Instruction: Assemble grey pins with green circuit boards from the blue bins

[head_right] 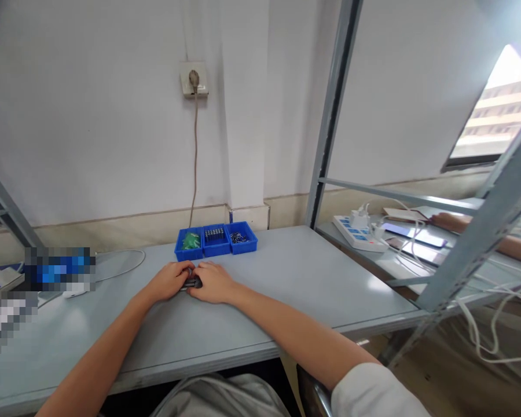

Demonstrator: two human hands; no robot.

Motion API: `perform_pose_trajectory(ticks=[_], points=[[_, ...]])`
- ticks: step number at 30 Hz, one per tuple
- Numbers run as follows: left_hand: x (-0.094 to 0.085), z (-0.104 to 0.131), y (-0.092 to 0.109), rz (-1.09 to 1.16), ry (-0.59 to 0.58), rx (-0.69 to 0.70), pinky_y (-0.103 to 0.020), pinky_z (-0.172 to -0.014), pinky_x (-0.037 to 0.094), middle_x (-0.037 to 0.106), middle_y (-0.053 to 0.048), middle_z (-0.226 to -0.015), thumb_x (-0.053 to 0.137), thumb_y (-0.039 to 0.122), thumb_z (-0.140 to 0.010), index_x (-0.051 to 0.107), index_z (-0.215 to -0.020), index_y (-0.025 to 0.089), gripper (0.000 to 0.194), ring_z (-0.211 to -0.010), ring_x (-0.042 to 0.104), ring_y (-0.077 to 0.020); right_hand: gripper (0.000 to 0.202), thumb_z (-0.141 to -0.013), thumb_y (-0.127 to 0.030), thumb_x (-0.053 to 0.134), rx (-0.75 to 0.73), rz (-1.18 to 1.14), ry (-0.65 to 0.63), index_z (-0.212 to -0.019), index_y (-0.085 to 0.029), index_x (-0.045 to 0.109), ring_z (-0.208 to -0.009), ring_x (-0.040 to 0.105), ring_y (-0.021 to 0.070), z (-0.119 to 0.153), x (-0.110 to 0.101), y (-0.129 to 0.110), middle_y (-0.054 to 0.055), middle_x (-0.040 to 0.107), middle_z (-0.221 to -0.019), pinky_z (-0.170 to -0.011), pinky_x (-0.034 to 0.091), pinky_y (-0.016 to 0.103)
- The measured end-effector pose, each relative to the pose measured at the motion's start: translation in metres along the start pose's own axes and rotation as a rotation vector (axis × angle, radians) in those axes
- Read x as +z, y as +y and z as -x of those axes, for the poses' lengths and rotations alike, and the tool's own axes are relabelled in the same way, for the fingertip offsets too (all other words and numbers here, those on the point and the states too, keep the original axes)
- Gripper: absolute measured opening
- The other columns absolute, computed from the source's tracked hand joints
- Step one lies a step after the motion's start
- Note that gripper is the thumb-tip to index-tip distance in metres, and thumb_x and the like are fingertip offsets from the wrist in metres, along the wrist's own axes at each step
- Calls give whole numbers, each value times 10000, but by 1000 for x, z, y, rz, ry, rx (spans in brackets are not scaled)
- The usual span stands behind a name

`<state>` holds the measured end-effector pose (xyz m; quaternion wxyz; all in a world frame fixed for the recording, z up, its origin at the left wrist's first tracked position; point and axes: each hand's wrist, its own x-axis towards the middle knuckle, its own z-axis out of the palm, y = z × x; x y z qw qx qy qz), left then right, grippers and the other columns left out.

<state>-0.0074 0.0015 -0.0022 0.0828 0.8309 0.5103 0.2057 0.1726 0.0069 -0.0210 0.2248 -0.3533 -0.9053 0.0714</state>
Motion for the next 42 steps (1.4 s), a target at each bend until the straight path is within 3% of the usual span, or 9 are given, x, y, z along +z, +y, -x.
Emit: perform_pose_trajectory(ticks=[4, 9, 15, 31, 42], points=[[1, 0, 1, -1, -29, -15, -258, -669, 395, 710, -33, -877, 417, 184, -835, 663, -869, 224, 252, -783, 626, -184, 319, -816, -473, 631, 28, -36, 33, -920, -174, 665, -902, 573, 233, -1, 5, 2, 86, 643, -918, -772, 412, 325], [0, 1, 3, -21, -65, -31, -247, -620, 348, 676, -16, -810, 500, 165, -738, 631, -827, 213, 165, -726, 586, -168, 222, -795, -352, 661, 10, -83, 79, -935, -179, 660, -909, 585, 231, -2, 9, 6, 74, 671, -927, -783, 419, 327], [-1, 1, 3, -14, -49, -16, -241, -608, 340, 655, -12, -772, 524, 148, -722, 621, -812, 205, 143, -700, 570, -159, 188, -799, -305, 666, -20, -114, 104, -939, -182, 681, -901, 594, 233, -4, 12, 10, 70, 692, -921, -799, 420, 339], [1, 1, 3, -17, 4, 60, -240, -633, 378, 667, -22, -831, 547, 195, -787, 653, -868, 198, 133, -733, 589, -153, 270, -825, -90, 543, -127, -190, 147, -1017, -183, 709, -924, 588, 195, -2, 5, 15, 64, 692, -940, -873, 425, 343], [0, -3, -2, -1, 119, 88, -254, -663, 406, 664, -35, -828, 511, 290, -880, 688, -921, 197, 204, -716, 573, -154, 218, -855, -109, 561, -99, -237, 352, -1012, -191, 690, -906, 585, 187, -3, -5, 11, 59, 684, -962, -849, 441, 347]])
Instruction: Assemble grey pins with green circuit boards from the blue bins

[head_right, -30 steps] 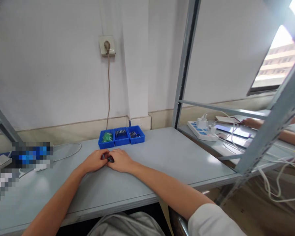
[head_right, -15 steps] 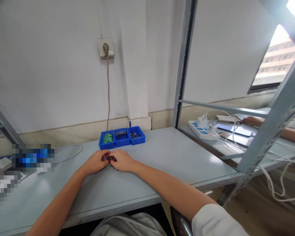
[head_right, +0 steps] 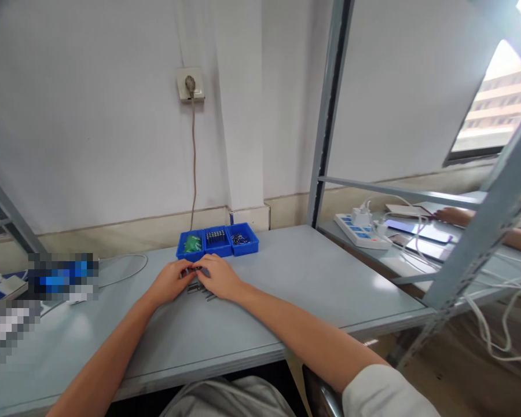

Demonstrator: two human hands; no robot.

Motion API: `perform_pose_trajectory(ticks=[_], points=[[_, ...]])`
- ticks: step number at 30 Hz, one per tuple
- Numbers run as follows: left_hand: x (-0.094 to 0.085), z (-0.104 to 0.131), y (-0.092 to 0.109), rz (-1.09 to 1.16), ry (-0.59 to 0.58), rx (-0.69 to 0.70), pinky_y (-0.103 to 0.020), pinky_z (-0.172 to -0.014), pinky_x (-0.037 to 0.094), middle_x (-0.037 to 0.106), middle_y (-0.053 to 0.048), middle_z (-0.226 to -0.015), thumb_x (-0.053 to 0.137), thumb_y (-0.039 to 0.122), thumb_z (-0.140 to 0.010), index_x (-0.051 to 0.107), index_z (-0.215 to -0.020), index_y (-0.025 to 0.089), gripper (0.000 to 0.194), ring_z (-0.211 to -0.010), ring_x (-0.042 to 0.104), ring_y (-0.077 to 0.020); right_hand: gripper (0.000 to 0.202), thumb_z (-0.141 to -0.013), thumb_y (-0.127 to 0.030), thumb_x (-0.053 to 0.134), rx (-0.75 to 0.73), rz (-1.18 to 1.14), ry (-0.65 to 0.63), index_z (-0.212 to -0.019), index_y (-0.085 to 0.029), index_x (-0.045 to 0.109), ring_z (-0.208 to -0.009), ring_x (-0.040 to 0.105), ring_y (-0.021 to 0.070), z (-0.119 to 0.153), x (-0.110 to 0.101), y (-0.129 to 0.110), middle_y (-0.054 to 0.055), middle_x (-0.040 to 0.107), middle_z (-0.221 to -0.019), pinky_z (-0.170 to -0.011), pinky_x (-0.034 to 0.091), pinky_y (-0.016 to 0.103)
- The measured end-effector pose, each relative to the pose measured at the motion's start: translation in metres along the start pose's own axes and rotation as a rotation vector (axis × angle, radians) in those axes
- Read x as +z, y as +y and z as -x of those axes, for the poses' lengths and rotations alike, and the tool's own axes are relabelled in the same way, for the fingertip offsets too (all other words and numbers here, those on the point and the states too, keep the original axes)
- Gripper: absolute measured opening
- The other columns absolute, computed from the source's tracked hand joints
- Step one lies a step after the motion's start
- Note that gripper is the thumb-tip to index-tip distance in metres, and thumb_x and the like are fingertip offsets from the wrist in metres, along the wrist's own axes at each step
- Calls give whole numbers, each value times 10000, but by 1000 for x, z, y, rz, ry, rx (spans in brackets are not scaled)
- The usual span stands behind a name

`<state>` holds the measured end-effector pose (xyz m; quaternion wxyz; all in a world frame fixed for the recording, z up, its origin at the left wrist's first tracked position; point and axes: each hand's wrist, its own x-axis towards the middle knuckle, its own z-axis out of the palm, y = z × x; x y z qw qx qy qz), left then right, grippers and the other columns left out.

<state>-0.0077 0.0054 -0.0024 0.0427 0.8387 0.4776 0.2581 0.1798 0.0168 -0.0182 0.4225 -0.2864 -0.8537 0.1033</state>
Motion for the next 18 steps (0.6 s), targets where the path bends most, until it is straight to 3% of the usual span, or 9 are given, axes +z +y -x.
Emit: perform_pose_trajectory(ticks=[4, 8, 12, 18], points=[[-1, -2, -1, 46, 87, 13, -246, -644, 407, 651, -21, -792, 556, 305, -870, 673, -899, 191, 166, -681, 555, -142, 218, -855, -150, 572, 6, -80, 86, -1054, -205, 643, -931, 587, 183, 0, -3, -2, 49, 675, -995, -832, 455, 331], [0, -2, 2, 43, 263, 46, -231, -616, 397, 609, -2, -719, 595, 279, -844, 669, -860, 189, 118, -633, 517, -122, 140, -854, -191, 580, 0, -78, 163, -985, -204, 626, -818, 574, 173, 1, -4, -5, 37, 663, -909, -764, 455, 314], [-1, 1, 7, 29, 422, 73, -221, -611, 400, 579, 5, -690, 607, 283, -837, 658, -826, 186, 110, -611, 496, -108, 117, -863, -260, 591, -53, -111, 236, -964, -204, 612, -839, 574, 179, 2, -5, -11, 50, 651, -916, -771, 455, 316], [-1, 3, 10, 10, 488, 81, -212, -599, 406, 582, 11, -681, 607, 297, -837, 651, -846, 189, 117, -590, 494, -98, 120, -878, -312, 579, -51, -139, 252, -937, -209, 594, -893, 576, 205, 3, -7, -17, 72, 640, -936, -826, 450, 362]])
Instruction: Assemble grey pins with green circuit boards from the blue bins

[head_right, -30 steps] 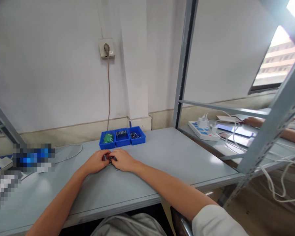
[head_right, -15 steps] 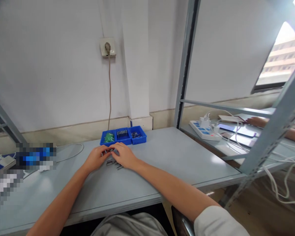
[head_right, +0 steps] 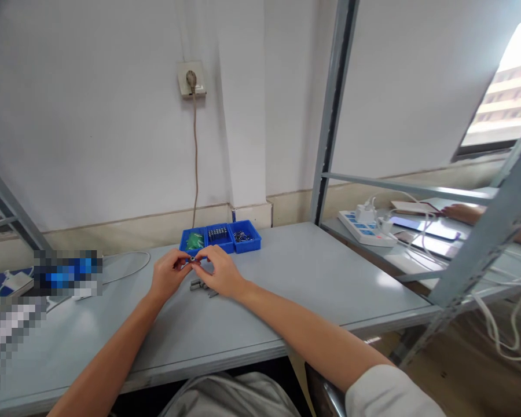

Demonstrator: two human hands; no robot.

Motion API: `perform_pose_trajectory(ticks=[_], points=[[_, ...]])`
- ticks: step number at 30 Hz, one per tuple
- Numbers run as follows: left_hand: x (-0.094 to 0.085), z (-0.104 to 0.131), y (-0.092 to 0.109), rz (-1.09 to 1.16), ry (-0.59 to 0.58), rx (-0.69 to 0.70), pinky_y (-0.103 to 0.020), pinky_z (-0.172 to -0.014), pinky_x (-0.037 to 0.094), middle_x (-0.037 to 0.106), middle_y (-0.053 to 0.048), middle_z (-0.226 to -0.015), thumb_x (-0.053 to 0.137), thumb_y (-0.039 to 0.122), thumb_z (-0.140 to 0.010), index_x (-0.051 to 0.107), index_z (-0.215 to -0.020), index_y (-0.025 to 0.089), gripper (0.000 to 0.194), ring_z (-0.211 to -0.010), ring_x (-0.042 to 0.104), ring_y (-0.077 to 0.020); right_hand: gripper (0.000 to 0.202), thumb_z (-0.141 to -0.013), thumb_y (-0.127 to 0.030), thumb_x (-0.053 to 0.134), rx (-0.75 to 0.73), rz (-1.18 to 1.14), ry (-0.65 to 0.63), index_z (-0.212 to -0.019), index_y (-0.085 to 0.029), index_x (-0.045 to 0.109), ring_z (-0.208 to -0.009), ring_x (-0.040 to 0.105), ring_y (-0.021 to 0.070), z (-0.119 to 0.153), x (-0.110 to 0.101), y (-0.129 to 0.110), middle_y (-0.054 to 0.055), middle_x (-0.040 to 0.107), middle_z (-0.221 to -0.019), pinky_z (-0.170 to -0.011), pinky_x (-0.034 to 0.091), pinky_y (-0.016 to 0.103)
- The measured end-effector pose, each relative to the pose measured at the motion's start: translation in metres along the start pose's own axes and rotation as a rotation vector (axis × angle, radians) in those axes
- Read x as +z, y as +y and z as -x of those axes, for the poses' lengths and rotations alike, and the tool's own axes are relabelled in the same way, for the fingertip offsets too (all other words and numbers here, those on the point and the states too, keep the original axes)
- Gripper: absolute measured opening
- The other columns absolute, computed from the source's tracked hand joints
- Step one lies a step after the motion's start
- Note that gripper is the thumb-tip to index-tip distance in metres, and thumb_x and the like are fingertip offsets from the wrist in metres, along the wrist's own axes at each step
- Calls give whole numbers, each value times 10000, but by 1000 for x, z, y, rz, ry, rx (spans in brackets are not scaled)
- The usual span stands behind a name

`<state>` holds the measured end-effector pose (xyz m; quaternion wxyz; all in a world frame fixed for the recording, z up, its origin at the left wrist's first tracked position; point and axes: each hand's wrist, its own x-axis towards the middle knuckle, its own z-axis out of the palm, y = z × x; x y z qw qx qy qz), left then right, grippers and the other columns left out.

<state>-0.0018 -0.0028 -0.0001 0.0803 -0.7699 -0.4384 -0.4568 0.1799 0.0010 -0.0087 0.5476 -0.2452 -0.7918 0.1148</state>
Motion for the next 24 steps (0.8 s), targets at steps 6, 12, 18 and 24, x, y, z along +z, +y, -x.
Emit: perform_pose_trajectory(ticks=[6, 12, 18, 24], points=[[2, 2, 0, -50, -12, 61, -203, -588, 391, 567, 16, -654, 600, 271, -835, 608, -778, 183, 106, -585, 502, -96, 65, -882, -273, 560, -63, 21, 18, -882, -213, 587, -868, 577, 198, 0, -1, -4, 62, 638, -894, -833, 443, 356], [0, 1, 5, -86, 13, 100, -205, -576, 381, 573, 6, -639, 557, 317, -872, 608, -763, 179, 184, -575, 509, -97, 76, -859, -274, 556, 80, -20, 28, -869, -205, 585, -828, 553, 187, -3, 0, -2, 47, 625, -862, -760, 434, 321], [3, 4, 2, -159, -11, 133, -208, -579, 374, 585, 0, -643, 535, 339, -895, 614, -748, 184, 228, -577, 516, -96, 200, -755, -354, 666, 309, -111, -30, -839, -205, 564, -720, 475, 150, -6, 0, -5, 2, 579, -793, -684, 413, 290], [6, 6, 1, -222, -33, 187, -213, -588, 373, 601, -6, -669, 523, 262, -889, 627, -748, 187, 190, -584, 522, -96, 227, -696, -316, 723, 402, -173, -39, -814, -217, 556, -744, 477, 154, -4, 7, 1, -9, 545, -777, -704, 413, 305]])
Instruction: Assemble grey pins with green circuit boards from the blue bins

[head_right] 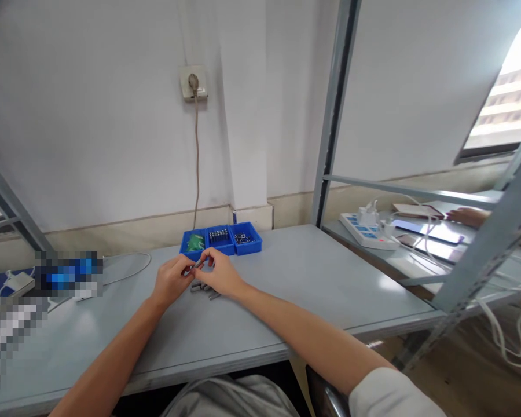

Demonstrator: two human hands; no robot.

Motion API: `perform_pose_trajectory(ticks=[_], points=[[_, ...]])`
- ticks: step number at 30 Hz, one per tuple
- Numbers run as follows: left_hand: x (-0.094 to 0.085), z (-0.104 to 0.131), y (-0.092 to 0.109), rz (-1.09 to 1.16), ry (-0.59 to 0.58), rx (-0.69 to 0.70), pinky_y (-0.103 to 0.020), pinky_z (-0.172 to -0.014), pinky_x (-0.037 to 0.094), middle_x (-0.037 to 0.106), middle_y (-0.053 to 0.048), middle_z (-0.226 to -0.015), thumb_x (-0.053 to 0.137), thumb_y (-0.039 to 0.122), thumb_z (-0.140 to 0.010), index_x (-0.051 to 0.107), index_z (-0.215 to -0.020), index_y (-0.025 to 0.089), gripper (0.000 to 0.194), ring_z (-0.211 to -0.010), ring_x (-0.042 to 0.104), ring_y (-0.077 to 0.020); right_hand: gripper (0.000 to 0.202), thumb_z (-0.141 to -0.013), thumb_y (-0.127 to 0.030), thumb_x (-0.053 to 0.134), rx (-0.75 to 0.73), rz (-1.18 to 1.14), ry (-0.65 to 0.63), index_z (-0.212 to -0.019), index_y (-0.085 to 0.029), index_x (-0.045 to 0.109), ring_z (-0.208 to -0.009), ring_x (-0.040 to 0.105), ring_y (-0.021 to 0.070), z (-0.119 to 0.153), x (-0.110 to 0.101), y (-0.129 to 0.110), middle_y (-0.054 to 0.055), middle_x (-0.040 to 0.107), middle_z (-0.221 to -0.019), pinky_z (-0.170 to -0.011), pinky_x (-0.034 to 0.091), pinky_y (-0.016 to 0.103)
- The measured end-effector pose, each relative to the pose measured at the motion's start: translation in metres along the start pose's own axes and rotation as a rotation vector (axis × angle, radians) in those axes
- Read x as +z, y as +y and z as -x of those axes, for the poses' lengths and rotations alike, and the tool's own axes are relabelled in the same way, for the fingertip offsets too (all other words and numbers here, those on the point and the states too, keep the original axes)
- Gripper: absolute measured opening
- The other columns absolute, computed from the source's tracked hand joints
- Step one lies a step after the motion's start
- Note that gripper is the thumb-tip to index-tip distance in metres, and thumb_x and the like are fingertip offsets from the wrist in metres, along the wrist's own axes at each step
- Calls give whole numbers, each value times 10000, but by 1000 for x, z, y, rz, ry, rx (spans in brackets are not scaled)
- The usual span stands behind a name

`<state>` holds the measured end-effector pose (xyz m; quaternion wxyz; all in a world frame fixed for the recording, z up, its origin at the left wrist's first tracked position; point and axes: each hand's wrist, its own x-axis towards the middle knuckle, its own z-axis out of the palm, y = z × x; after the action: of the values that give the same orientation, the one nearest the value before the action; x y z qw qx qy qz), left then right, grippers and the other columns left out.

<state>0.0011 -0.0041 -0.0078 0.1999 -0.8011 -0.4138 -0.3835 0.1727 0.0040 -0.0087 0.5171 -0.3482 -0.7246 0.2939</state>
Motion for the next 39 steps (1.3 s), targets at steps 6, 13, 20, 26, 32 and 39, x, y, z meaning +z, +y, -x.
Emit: perform_pose_trajectory(ticks=[6, 13, 20, 26, 32, 39], points=[[-5, -4, 7, 48, 55, 1, -204, -593, 396, 595, 0, -669, 574, 373, -881, 672, -915, 192, 209, -582, 532, -94, 241, -707, -381, 695, 153, -616, -183, -797, -199, 565, -772, 552, 158, -10, -9, 2, 33, 617, -899, -705, 470, 312], [-9, -6, 9, 67, 14, -54, -202, -589, 407, 596, -3, -685, 548, 422, -897, 675, -1004, 199, 278, -589, 533, -97, 206, -829, -342, 491, 390, -911, -232, -798, -187, 623, -861, 570, 187, -12, -31, -5, 92, 647, -1141, -728, 491, 332], [-10, -6, 12, 73, 41, -61, -199, -606, 428, 609, 1, -691, 579, 444, -882, 671, -1033, 205, 297, -599, 553, -94, 248, -676, -347, 739, 339, -942, -341, -861, -193, 679, -820, 563, 160, -11, -22, 0, 61, 662, -1018, -685, 461, 282], [-9, -6, 10, 80, 85, 43, -199, -634, 454, 639, -10, -714, 575, 388, -902, 665, -1055, 198, 260, -618, 579, -96, 247, -684, -328, 786, 353, -922, -363, -812, -167, 649, -674, 525, 87, -10, -15, 7, 0, 625, -844, -620, 406, 231], [-11, -8, 16, 18, 40, 64, -207, -676, 464, 684, -26, -794, 511, 274, -925, 697, -985, 218, 203, -664, 599, -98, 282, -639, -292, 822, 403, -874, -319, -772, -169, 605, -613, 484, 76, -9, -10, 4, -49, 544, -690, -582, 370, 221], [-9, -10, 18, 16, 81, 111, -193, -622, 471, 703, -35, -881, 529, 203, -875, 678, -918, 196, 155, -660, 610, -90, 239, -710, -330, 758, 479, -988, -356, -750, -180, 576, -651, 508, 105, -8, -14, -5, -31, 548, -697, -548, 365, 221]])
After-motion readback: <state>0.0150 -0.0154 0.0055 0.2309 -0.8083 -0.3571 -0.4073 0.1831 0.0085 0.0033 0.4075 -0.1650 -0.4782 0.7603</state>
